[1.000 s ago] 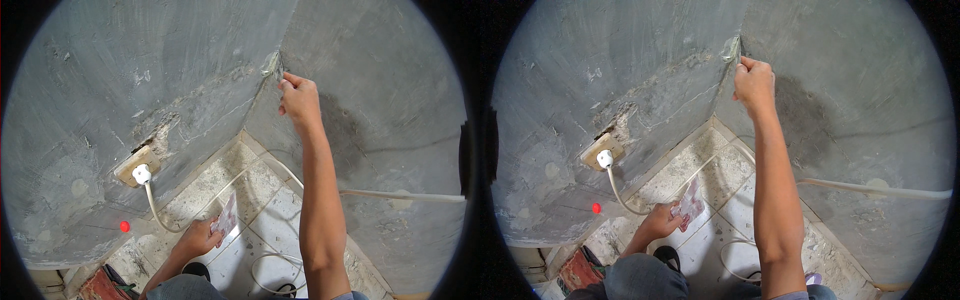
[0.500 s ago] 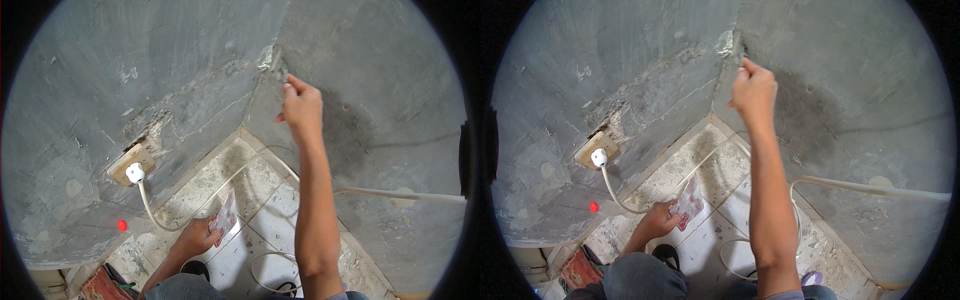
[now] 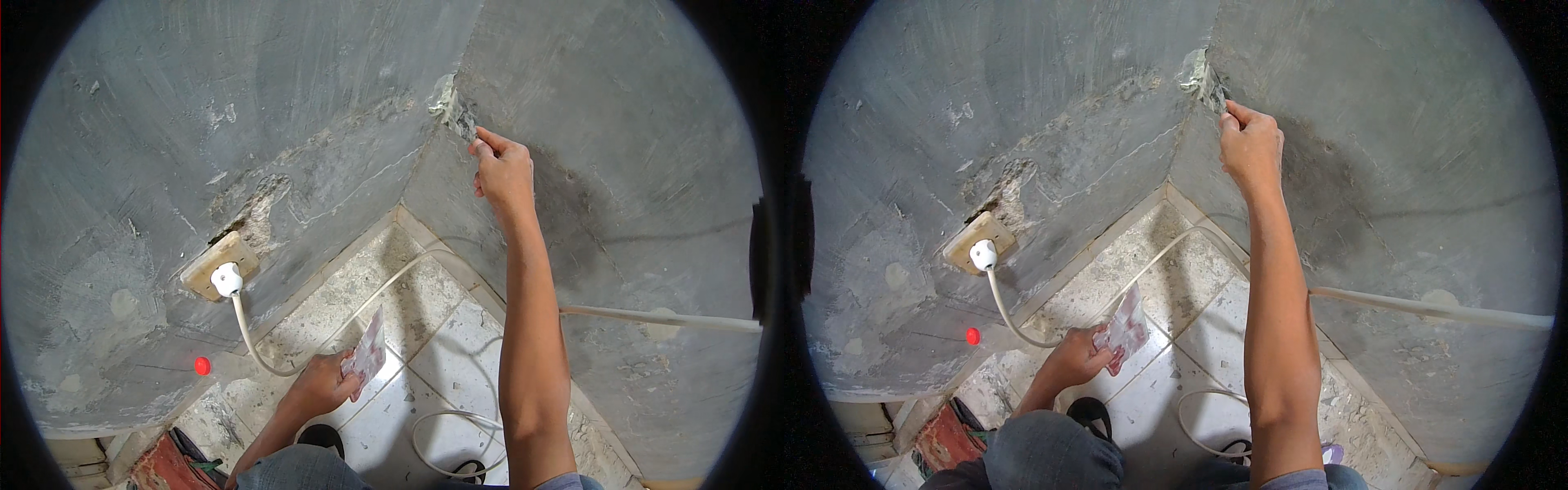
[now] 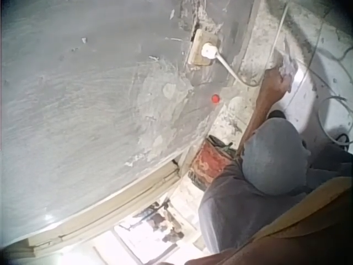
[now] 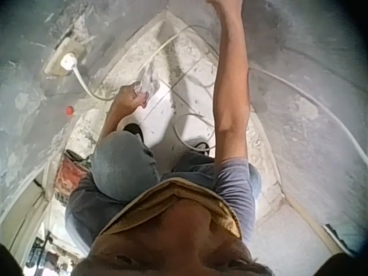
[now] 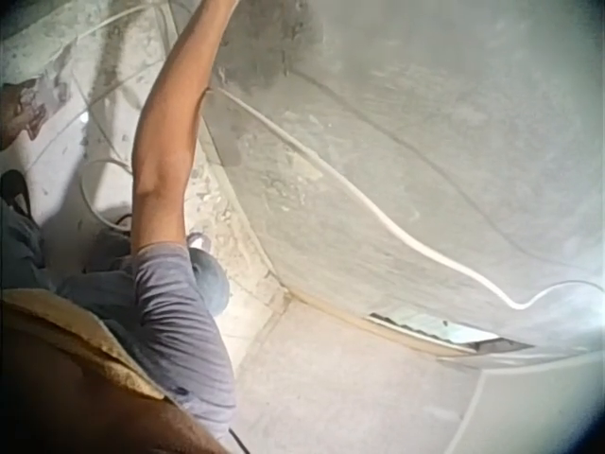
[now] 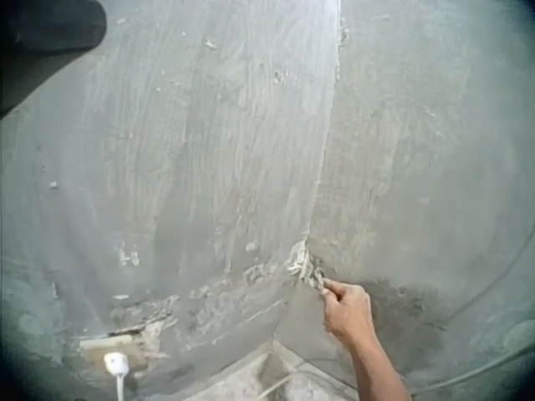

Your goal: Applying wall filler or putty to cracks and holes in a corner wall using a putty knife.

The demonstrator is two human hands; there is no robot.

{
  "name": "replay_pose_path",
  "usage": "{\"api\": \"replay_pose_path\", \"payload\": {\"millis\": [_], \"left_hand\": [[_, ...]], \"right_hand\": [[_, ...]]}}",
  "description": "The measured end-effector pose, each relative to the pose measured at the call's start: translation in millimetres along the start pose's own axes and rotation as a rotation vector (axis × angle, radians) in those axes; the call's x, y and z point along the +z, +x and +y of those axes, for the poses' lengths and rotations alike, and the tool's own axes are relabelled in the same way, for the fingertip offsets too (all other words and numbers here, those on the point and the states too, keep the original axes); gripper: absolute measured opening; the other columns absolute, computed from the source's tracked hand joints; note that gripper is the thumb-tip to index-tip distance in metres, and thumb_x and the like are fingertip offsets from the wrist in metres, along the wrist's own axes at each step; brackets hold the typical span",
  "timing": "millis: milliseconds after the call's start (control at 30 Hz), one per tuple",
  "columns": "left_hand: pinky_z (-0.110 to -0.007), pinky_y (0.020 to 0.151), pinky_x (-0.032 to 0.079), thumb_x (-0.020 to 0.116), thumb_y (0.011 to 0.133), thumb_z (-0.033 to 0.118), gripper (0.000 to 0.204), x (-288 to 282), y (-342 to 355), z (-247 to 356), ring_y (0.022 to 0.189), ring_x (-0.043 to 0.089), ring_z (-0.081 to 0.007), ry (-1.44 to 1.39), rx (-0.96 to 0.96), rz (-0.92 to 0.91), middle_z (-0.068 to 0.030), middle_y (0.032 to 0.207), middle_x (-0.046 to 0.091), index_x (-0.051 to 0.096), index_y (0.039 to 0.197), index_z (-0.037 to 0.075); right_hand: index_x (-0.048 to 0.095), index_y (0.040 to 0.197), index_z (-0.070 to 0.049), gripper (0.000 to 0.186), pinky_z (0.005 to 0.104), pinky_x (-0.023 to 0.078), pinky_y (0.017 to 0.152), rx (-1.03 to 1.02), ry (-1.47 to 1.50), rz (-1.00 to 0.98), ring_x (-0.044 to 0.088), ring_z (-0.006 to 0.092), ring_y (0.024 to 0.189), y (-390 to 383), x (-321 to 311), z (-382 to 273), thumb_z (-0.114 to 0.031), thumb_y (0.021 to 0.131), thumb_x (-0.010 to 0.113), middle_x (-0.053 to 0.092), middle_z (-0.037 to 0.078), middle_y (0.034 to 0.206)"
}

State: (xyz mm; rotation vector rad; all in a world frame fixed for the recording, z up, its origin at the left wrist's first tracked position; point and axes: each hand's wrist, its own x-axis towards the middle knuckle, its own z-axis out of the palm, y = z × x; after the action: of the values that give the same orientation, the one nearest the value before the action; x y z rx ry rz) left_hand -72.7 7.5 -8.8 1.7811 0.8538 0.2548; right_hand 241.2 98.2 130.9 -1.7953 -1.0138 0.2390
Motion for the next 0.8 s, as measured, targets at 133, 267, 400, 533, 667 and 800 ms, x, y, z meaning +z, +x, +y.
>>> {"api": "replay_pose_path", "payload": {"millis": [133,267,400,533,667,800], "left_hand": [[-0.037,0.06,0.049,0.054,0.081,0.018,0.026,-1.5,1.2,1.7,0.055,0.062,-0.0285,0.025,-0.001,-0.007,-0.0115,0.059,0.062,0.062,0.09,-0.005],[-0.037,0.059,0.049,0.054,0.081,0.018,0.025,1.3,0.2,7.3,0.055,0.061,-0.0283,-0.007,-0.011,-0.02,-0.0115,0.059,0.062,0.062,0.088,-0.005],[-0.036,0.059,0.049,0.054,0.082,0.019,0.028,2.1,-0.6,2.7,0.055,0.061,-0.0268,0.028,0.018,-0.016,-0.0107,0.059,0.063,0.062,0.092,-0.006],[-0.035,0.061,0.05,0.054,0.082,0.02,0.041,-0.1,-5.2,3.7,0.057,0.063,-0.0251,0.017,-0.053,0.001,-0.0097,0.06,0.064,0.059,0.106,-0.013],[-0.033,0.062,0.051,0.054,0.083,0.02,0.048,5.2,-2.1,-3.7,0.058,0.063,-0.0243,0.054,-0.043,-0.028,-0.0091,0.061,0.065,0.054,0.113,-0.017],[-0.033,0.063,0.051,0.055,0.083,0.019,0.048,7.2,-0.6,2.0,0.058,0.063,-0.0236,0.064,-0.049,-0.043,-0.009,0.061,0.065,0.053,0.117,-0.016]], "right_hand": [[0.062,0.119,0.003,0.033,0.0259,0.044,0.042,0.007,0.075,0.001,0.05,0.0074,0.046,3.1,1.2,0.8,-0.012,0.091,0.057,0.066,0.005,0.08],[0.063,0.118,0.004,0.032,0.0255,0.043,0.041,-0.096,0.001,-0.042,0.049,0.0075,0.045,-0.1,10.3,10.3,-0.013,0.091,0.057,0.067,0.005,0.08],[0.063,0.119,0.003,0.033,0.0264,0.044,0.041,-0.049,0.049,-0.002,0.05,0.008,0.045,-9.6,5.4,6.5,-0.013,0.091,0.057,0.067,0.005,0.08],[0.063,0.119,0.002,0.032,0.0279,0.046,0.041,0.001,0.06,0.051,0.052,0.0092,0.045,-8.2,16.0,5.4,-0.014,0.091,0.056,0.068,0.007,0.077],[0.063,0.118,0.002,0.033,0.0298,0.048,0.043,-0.084,-0.006,0.11,0.056,0.0121,0.044,-9.4,40.2,13.6,-0.015,0.091,0.056,0.066,0.009,0.069],[0.067,0.11,0.001,0.03,0.0428,0.051,0.079,-0.152,-0.011,0.192,0.065,0.0424,0.084,-28.2,64.5,7.3,-0.012,0.085,0.059,0.068,0.025,0.087]]}}
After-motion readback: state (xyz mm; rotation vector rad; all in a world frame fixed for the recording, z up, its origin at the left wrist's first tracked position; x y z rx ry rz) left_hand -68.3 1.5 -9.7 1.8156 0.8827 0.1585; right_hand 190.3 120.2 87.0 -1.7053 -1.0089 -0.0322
